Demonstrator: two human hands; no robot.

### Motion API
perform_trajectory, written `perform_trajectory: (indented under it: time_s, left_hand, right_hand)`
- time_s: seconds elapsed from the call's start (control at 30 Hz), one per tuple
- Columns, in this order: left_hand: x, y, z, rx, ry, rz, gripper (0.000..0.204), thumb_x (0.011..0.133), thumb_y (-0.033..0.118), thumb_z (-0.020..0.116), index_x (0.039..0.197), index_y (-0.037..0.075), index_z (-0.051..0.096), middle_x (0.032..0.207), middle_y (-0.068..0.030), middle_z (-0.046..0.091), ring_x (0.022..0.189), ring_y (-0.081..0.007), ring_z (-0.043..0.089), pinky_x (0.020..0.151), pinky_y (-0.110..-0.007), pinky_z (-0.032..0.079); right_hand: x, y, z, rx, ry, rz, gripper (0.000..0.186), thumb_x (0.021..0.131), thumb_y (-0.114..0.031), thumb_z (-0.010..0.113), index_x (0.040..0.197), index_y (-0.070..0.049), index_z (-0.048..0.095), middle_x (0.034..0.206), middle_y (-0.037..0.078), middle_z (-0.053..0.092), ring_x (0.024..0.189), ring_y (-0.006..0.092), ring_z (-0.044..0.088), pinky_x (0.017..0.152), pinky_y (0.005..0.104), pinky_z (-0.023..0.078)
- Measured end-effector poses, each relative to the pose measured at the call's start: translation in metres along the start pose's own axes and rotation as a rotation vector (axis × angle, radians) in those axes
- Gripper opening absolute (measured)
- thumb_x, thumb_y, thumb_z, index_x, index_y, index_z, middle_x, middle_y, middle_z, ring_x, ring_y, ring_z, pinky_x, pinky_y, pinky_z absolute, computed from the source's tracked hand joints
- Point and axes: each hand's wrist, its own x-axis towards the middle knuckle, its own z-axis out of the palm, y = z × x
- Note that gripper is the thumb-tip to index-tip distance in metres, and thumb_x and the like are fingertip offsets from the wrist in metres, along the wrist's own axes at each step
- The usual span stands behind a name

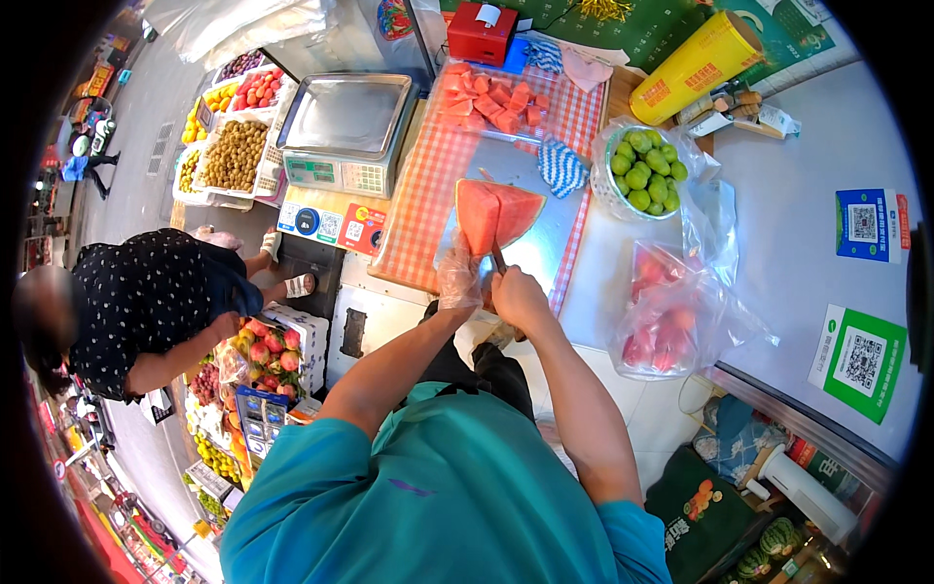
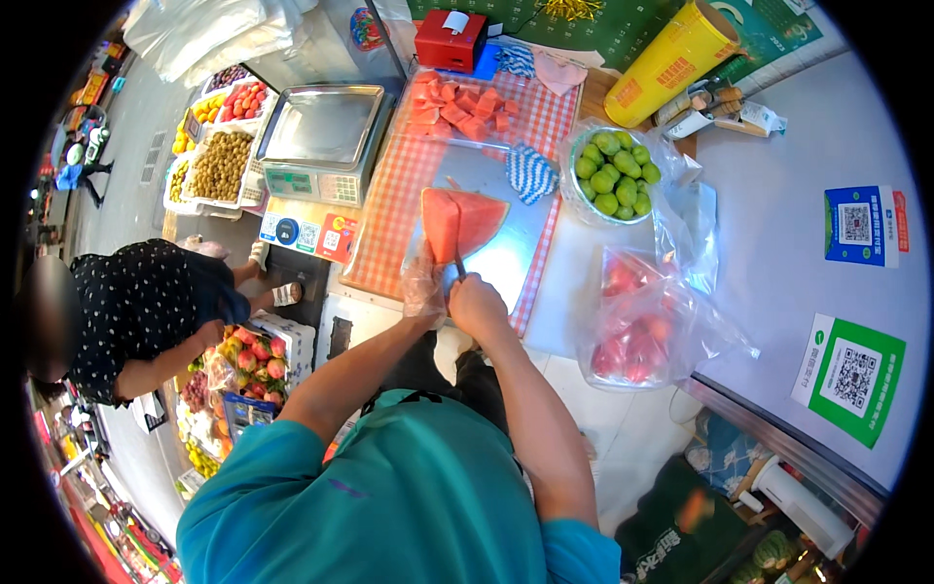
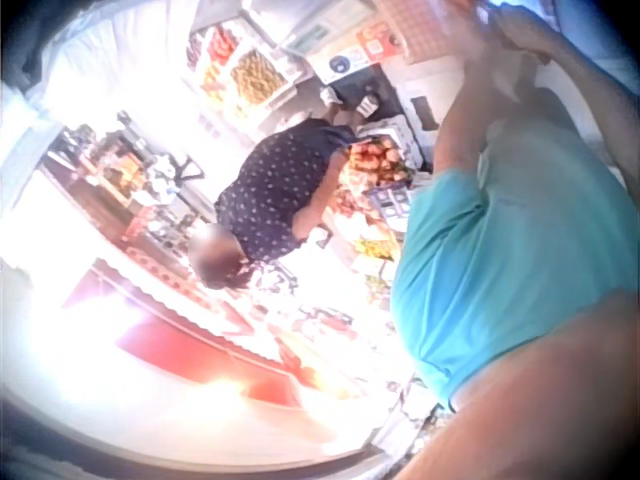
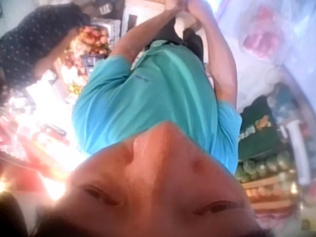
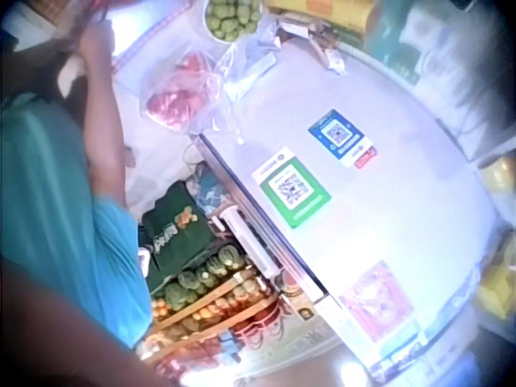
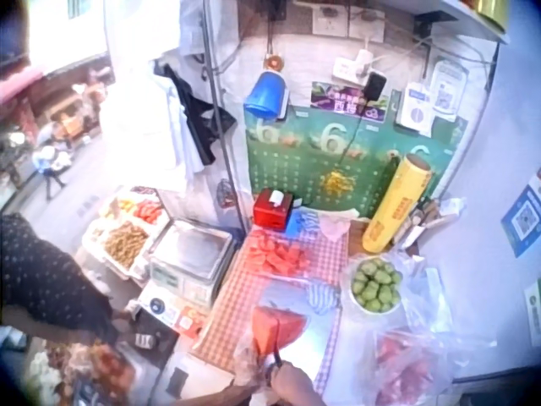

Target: The person cuts a watermelon slice into smaller pieces using a knife on a cutting board, then places the pieces into a plastic bag. They handle the watermelon, knife, cutting board, and plastic bag throughout the process.

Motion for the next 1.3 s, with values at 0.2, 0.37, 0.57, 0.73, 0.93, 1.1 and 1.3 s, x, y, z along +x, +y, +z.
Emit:
perform_trajectory:
  time_s: [0.2, 0.37, 0.57, 0.73, 0.93, 1.1, 1.3]
  left_hand:
    - [0.0, 0.004, 0.0, 0.062, 0.018, 0.003, 0.062, 0.098, 0.015, 0.061, 0.152, 0.003, 0.032, 0.095, -0.0272, 0.061, 0.085, -0.0469, 0.06, 0.071, -0.054, 0.047]
    - [0.002, 0.004, -0.001, 0.019, 0.021, 0.055, 0.063, 0.099, 0.015, 0.059, 0.152, -0.001, 0.028, 0.093, -0.0274, 0.062, 0.082, -0.0475, 0.061, 0.068, -0.055, 0.047]
    - [-0.002, 0.009, -0.007, 0.025, -0.019, 0.026, 0.056, 0.099, 0.013, 0.055, 0.15, -0.002, 0.034, 0.101, -0.0273, 0.062, 0.092, -0.0449, 0.062, 0.079, -0.054, 0.048]
    - [-0.002, 0.014, -0.004, 0.031, -0.015, -0.047, 0.056, 0.1, 0.016, 0.055, 0.151, 0.005, 0.038, 0.106, -0.0248, 0.063, 0.095, -0.0431, 0.062, 0.081, -0.053, 0.049]
    - [0.0, 0.018, -0.006, 0.072, -0.025, -0.076, 0.052, 0.101, 0.019, 0.053, 0.15, 0.008, 0.041, 0.11, -0.0222, 0.065, 0.103, -0.0412, 0.062, 0.086, -0.05, 0.049]
    - [-0.002, 0.021, -0.011, 0.111, -0.066, -0.102, 0.056, 0.098, 0.018, 0.059, 0.149, 0.007, 0.04, 0.107, -0.0237, 0.064, 0.098, -0.043, 0.063, 0.082, -0.052, 0.049]
    - [0.01, 0.043, -0.007, 0.109, -0.054, -0.194, 0.069, 0.091, 0.023, 0.072, 0.148, 0.005, 0.039, 0.106, -0.0229, 0.064, 0.095, -0.0424, 0.064, 0.08, -0.05, 0.051]
  right_hand:
    - [-0.027, 0.02, 0.01, 0.054, -0.115, 0.067, 0.045, 0.102, -0.031, 0.044, 0.104, 0.01, 0.061, 0.092, 0.032, 0.069, 0.091, 0.047, 0.068, 0.084, 0.0543, 0.053]
    - [-0.096, 0.048, -0.018, -0.005, -0.127, 0.009, 0.044, 0.102, -0.033, 0.047, 0.106, 0.009, 0.06, 0.091, 0.033, 0.068, 0.091, 0.0486, 0.067, 0.083, 0.0564, 0.052]
    - [-0.064, 0.023, -0.067, 0.097, 0.222, -0.019, 0.043, 0.101, -0.034, 0.051, 0.099, 0.008, 0.061, 0.083, 0.032, 0.067, 0.084, 0.0486, 0.067, 0.077, 0.0557, 0.051]
    - [0.005, 0.024, -0.06, 0.042, 0.128, -0.038, 0.044, 0.102, -0.033, 0.046, 0.105, 0.007, 0.063, 0.093, 0.03, 0.07, 0.089, 0.0459, 0.069, 0.083, 0.0547, 0.054]
    - [0.014, 0.037, -0.033, 0.039, 0.031, -0.043, 0.045, 0.101, -0.031, 0.045, 0.098, 0.008, 0.066, 0.081, 0.029, 0.07, 0.076, 0.0425, 0.071, 0.076, 0.05, 0.057]
    - [-0.019, 0.035, -0.04, 0.164, -0.212, 0.091, 0.048, 0.101, -0.029, 0.043, 0.089, 0.011, 0.066, 0.063, 0.022, 0.066, 0.058, 0.0338, 0.069, 0.065, 0.0456, 0.057]
    - [-0.016, 0.042, -0.033, 0.189, -0.161, 0.065, 0.05, 0.102, -0.03, 0.044, 0.082, 0.012, 0.062, 0.058, 0.02, 0.063, 0.05, 0.0301, 0.066, 0.056, 0.0451, 0.054]
